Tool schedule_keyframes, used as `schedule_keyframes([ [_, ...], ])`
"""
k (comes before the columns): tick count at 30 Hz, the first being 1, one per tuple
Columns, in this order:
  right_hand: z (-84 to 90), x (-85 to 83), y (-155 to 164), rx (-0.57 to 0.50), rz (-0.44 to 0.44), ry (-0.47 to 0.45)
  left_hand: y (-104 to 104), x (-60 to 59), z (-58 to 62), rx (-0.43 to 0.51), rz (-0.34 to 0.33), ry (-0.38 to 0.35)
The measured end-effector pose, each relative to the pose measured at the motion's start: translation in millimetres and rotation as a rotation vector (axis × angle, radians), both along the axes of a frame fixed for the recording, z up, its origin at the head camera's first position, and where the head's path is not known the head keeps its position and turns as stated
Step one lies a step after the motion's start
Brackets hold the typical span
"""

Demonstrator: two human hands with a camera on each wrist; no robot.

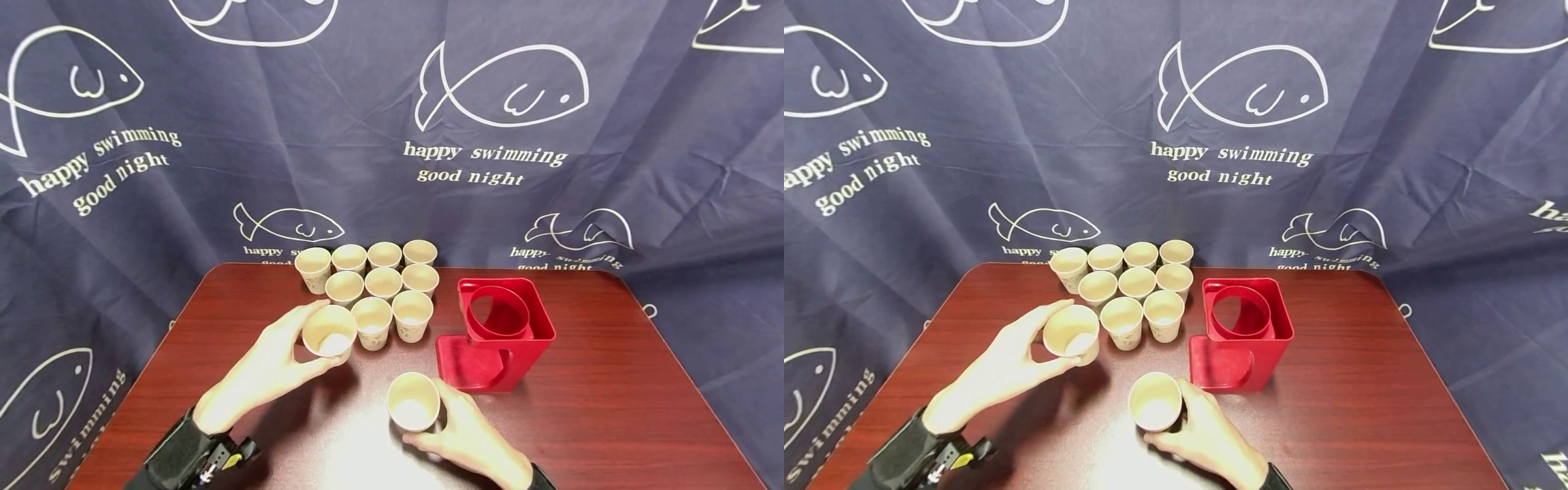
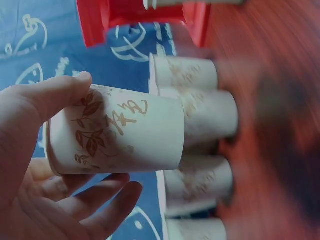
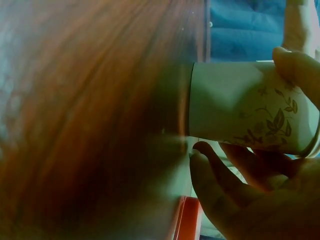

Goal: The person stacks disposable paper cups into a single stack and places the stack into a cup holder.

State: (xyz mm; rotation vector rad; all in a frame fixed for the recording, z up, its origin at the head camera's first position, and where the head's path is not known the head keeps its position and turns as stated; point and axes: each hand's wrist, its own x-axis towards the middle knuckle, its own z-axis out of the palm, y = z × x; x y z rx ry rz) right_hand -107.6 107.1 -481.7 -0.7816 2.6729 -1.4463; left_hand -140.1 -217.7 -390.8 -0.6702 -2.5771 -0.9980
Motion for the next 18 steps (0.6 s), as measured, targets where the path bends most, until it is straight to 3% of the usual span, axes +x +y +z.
schedule_keyframes([
  [10, 1.2, 0.2, -1.3, -0.008, 0.009, 0.0, 39.0, 10.1, 22.4, -0.042, -0.205, 0.062],
  [18, 1.7, -1.4, -2.6, -0.025, 0.038, 0.005, 61.3, 18.6, 33.0, -0.02, -0.3, 0.007],
])
